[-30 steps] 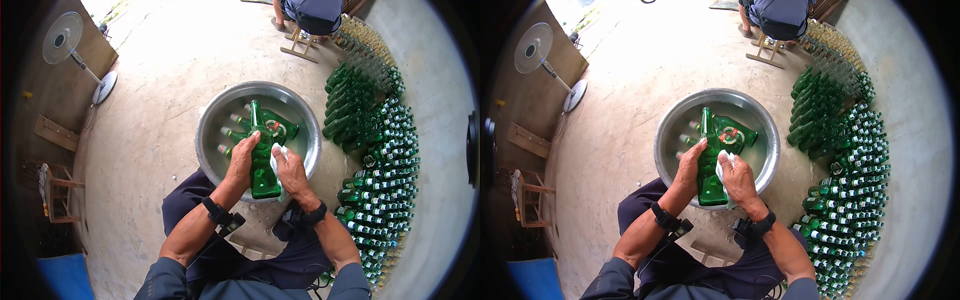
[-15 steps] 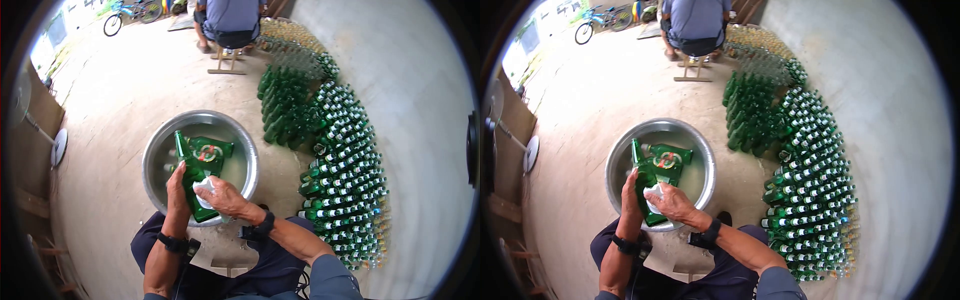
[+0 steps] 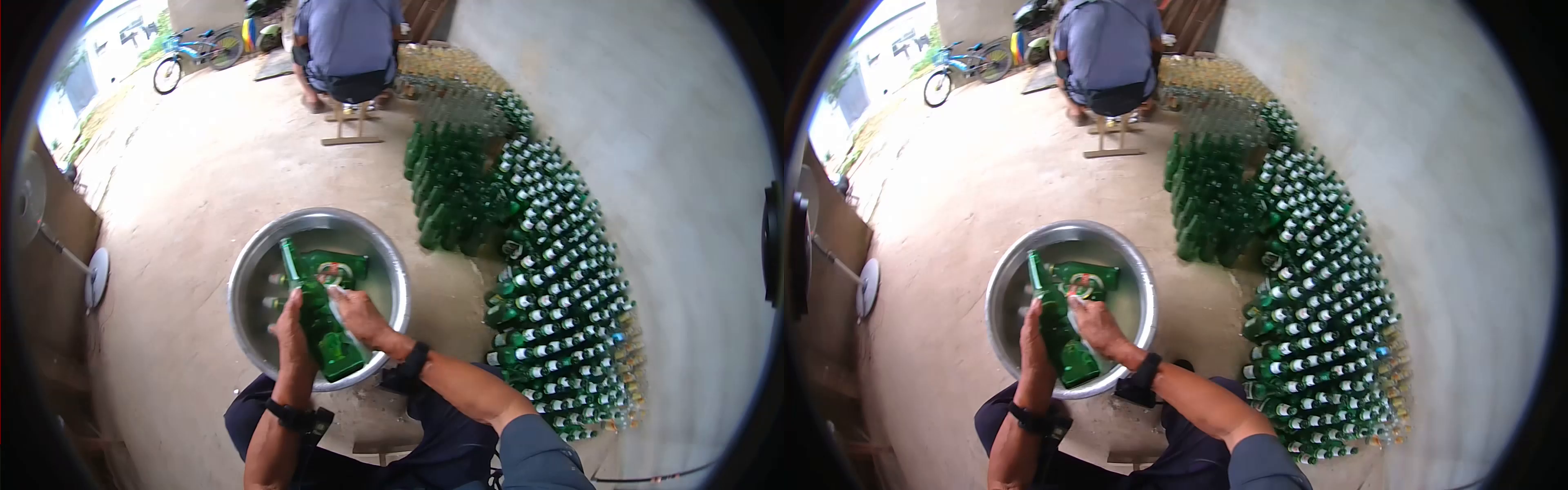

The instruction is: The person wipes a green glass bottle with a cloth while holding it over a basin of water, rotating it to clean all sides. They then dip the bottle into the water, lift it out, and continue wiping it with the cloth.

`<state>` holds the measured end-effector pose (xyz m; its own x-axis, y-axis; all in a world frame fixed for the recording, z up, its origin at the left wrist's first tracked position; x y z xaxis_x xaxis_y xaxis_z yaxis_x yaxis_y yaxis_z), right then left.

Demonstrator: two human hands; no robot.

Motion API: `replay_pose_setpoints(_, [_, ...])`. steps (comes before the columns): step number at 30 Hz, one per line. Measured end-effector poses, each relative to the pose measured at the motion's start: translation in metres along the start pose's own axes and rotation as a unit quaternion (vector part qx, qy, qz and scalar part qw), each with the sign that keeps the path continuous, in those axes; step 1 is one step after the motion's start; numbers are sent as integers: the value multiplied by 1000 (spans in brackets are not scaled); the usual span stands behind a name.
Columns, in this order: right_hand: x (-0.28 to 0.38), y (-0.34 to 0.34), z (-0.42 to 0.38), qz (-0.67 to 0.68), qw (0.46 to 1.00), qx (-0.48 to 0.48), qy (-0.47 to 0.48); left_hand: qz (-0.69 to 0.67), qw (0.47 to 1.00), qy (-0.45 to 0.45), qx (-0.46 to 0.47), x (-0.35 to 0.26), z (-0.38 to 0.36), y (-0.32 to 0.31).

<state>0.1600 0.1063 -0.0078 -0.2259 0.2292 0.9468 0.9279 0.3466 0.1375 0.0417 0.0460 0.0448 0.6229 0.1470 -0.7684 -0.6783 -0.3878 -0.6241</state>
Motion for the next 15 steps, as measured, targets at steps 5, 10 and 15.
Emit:
replay_pose_setpoints(5, [12, 11, -10, -30, 999, -15, -31, 4, 1000, 8, 6, -8, -1, 0])
replay_pose_setpoints(10, [17, 9, -16, 42, 997, 11, -65, -8, 999, 40, 19, -12, -5, -3])
replay_pose_setpoints(15, [39, 13, -32, 46, 993, 32, -106, -14, 997, 63, 30, -13, -4, 3])
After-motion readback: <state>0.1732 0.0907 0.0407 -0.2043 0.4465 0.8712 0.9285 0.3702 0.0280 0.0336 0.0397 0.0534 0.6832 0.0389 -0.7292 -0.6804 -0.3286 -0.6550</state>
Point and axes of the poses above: each hand's wrist, its own z-axis towards the middle knuckle, its own y-axis out of the back of the hand, x = y × z, the point moved 4 cm from there along z, towards the middle knuckle, and after that the axes turned 14 degrees about -y, right-handed, at the moved point
